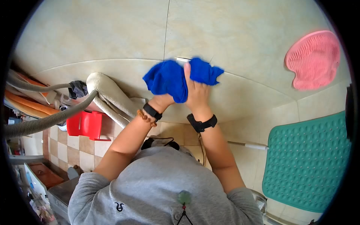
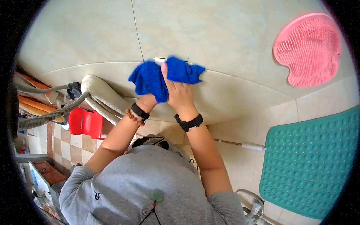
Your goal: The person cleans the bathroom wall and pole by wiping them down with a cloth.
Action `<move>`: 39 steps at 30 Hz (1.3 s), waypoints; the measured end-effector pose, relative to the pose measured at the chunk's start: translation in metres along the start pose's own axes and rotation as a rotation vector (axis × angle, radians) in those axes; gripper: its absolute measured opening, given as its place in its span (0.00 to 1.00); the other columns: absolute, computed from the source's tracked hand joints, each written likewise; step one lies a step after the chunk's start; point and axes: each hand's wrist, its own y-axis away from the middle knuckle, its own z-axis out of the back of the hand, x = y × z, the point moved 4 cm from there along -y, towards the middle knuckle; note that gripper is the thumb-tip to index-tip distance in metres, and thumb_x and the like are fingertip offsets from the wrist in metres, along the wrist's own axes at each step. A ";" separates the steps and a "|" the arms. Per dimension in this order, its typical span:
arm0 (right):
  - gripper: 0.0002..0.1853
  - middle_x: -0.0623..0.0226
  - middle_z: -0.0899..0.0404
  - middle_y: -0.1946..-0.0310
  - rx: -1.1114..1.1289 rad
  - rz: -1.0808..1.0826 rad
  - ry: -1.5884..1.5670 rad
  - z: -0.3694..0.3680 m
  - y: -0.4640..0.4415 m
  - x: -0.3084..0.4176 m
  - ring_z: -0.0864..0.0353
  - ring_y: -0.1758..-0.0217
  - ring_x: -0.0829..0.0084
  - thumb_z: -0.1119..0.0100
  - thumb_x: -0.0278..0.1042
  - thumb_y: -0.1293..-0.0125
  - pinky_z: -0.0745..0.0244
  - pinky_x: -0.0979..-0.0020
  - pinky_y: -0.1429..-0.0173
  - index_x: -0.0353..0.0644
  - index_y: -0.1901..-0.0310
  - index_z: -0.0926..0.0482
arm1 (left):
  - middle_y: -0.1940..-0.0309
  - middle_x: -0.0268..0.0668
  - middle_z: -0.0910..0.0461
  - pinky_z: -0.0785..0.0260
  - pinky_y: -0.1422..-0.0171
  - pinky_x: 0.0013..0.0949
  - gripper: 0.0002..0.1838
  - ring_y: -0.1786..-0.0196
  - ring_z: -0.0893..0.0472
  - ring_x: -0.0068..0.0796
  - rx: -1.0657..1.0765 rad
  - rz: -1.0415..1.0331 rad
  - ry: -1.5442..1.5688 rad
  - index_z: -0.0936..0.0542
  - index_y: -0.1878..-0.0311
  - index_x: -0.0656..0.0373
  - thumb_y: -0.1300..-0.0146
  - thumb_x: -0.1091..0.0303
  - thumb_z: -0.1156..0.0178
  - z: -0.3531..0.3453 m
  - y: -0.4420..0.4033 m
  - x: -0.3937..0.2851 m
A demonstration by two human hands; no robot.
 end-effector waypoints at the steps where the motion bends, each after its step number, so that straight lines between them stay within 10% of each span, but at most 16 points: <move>1: 0.28 0.58 0.27 0.42 -0.045 -0.004 -0.028 0.010 -0.017 0.008 0.32 0.36 0.55 0.45 0.38 0.40 0.45 0.50 0.31 0.45 0.36 0.31 | 0.52 0.41 0.23 0.34 0.42 0.43 0.20 0.47 0.25 0.42 -0.058 -0.060 0.051 0.23 0.48 0.57 0.43 0.61 0.38 0.008 -0.016 -0.009; 8: 0.23 0.70 0.22 0.53 0.289 0.164 0.005 -0.022 0.026 -0.018 0.23 0.55 0.65 0.39 0.33 0.46 0.34 0.62 0.54 0.53 0.45 0.22 | 0.64 0.40 0.22 0.31 0.53 0.43 0.14 0.58 0.22 0.44 0.083 0.053 -0.130 0.21 0.61 0.56 0.53 0.66 0.36 0.003 0.016 0.008; 17: 0.25 0.71 0.23 0.53 0.127 0.185 0.003 -0.008 -0.013 0.007 0.24 0.57 0.65 0.39 0.32 0.49 0.36 0.63 0.59 0.51 0.45 0.23 | 0.60 0.45 0.25 0.35 0.54 0.47 0.22 0.58 0.26 0.50 -0.052 -0.010 -0.228 0.24 0.50 0.62 0.52 0.70 0.40 0.001 0.026 0.000; 26: 0.29 0.59 0.24 0.50 0.055 0.124 -0.018 -0.001 0.006 0.003 0.25 0.50 0.57 0.41 0.32 0.46 0.36 0.55 0.48 0.46 0.39 0.29 | 0.75 0.43 0.32 0.43 0.65 0.44 0.08 0.70 0.31 0.43 -0.159 0.173 -0.213 0.28 0.71 0.58 0.44 0.68 0.39 0.002 0.022 0.007; 28: 0.29 0.63 0.25 0.46 0.046 0.078 -0.030 0.005 -0.011 0.006 0.26 0.46 0.58 0.44 0.36 0.44 0.36 0.55 0.42 0.52 0.37 0.29 | 0.74 0.43 0.30 0.41 0.64 0.43 0.07 0.69 0.30 0.43 -0.245 0.341 0.291 0.27 0.70 0.59 0.44 0.69 0.38 -0.014 0.006 0.028; 33: 0.32 0.61 0.23 0.48 0.019 -0.012 0.085 0.001 0.015 -0.024 0.24 0.48 0.57 0.42 0.36 0.47 0.32 0.55 0.44 0.58 0.36 0.30 | 0.64 0.44 0.23 0.35 0.53 0.42 0.12 0.58 0.25 0.45 0.034 0.118 -0.101 0.21 0.58 0.60 0.41 0.64 0.39 0.007 -0.011 -0.005; 37: 0.35 0.54 0.20 0.68 -0.230 -0.122 0.283 0.023 0.037 -0.057 0.20 0.66 0.57 0.43 0.33 0.49 0.27 0.55 0.60 0.34 0.36 0.33 | 0.61 0.42 0.22 0.37 0.47 0.49 0.13 0.54 0.25 0.46 0.012 -0.277 -0.341 0.19 0.56 0.55 0.41 0.61 0.42 0.008 -0.013 -0.045; 39: 0.36 0.57 0.22 0.76 -0.236 -0.192 0.244 0.049 0.004 -0.044 0.22 0.75 0.62 0.45 0.31 0.50 0.29 0.60 0.70 0.31 0.35 0.35 | 0.51 0.44 0.23 0.41 0.37 0.48 0.16 0.46 0.26 0.46 0.038 -0.098 -0.434 0.20 0.51 0.53 0.40 0.61 0.42 0.023 -0.037 -0.069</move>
